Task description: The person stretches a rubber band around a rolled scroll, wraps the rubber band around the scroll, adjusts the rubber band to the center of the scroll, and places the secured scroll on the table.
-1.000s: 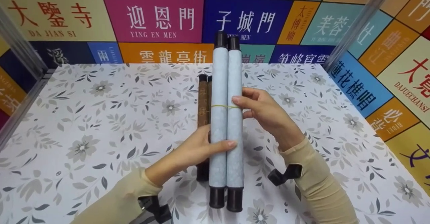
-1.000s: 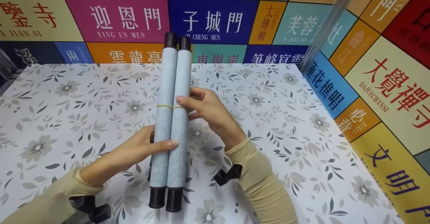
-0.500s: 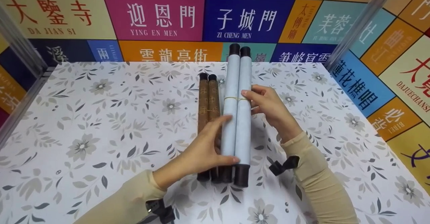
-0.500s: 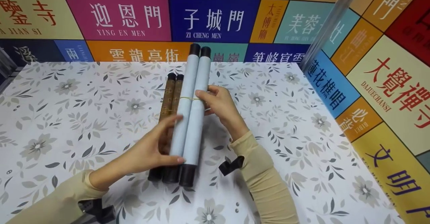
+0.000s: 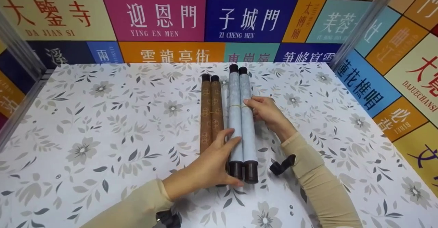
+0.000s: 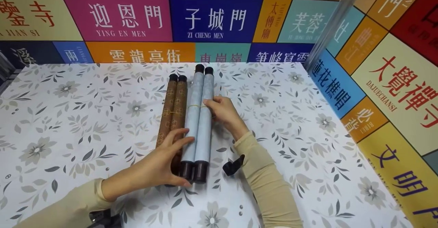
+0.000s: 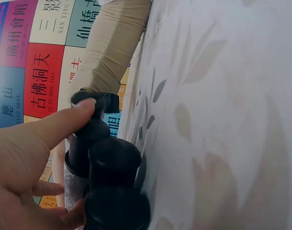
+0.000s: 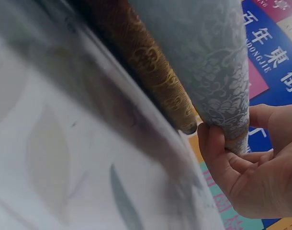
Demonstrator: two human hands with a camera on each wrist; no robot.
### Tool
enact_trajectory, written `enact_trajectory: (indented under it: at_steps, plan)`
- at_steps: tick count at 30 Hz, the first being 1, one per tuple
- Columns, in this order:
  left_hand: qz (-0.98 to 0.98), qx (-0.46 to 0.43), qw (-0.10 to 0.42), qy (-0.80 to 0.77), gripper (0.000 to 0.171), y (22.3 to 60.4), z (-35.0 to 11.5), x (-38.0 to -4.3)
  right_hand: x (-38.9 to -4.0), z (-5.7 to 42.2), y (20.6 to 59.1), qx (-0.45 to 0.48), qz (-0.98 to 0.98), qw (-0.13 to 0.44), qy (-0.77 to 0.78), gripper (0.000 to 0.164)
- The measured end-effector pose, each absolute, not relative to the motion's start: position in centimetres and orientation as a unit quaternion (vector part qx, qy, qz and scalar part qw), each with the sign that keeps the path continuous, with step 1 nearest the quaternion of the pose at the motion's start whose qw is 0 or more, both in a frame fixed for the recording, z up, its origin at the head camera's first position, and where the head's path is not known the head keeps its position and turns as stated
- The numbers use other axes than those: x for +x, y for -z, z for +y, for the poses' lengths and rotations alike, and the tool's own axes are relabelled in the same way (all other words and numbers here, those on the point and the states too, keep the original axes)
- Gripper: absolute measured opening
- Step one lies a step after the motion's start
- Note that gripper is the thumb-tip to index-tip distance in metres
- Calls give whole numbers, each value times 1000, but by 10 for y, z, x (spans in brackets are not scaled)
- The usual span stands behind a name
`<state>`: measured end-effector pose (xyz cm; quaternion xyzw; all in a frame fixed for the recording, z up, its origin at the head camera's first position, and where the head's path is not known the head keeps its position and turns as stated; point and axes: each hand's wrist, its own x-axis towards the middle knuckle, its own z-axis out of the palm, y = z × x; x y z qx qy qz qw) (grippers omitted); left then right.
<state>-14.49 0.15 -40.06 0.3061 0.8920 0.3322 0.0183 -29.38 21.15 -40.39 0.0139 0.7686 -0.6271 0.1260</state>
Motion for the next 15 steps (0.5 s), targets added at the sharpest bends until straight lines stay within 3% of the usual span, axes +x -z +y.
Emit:
enact_trajectory:
  at_steps: [7, 15]
  plan:
    - [914, 345, -51, -209, 93, 405, 3, -145, -298, 209, 419, 12, 768, 147, 623, 15]
    - [913, 373, -54, -159, 83, 402, 1, -143, -297, 204, 425, 17, 771, 155, 617, 36]
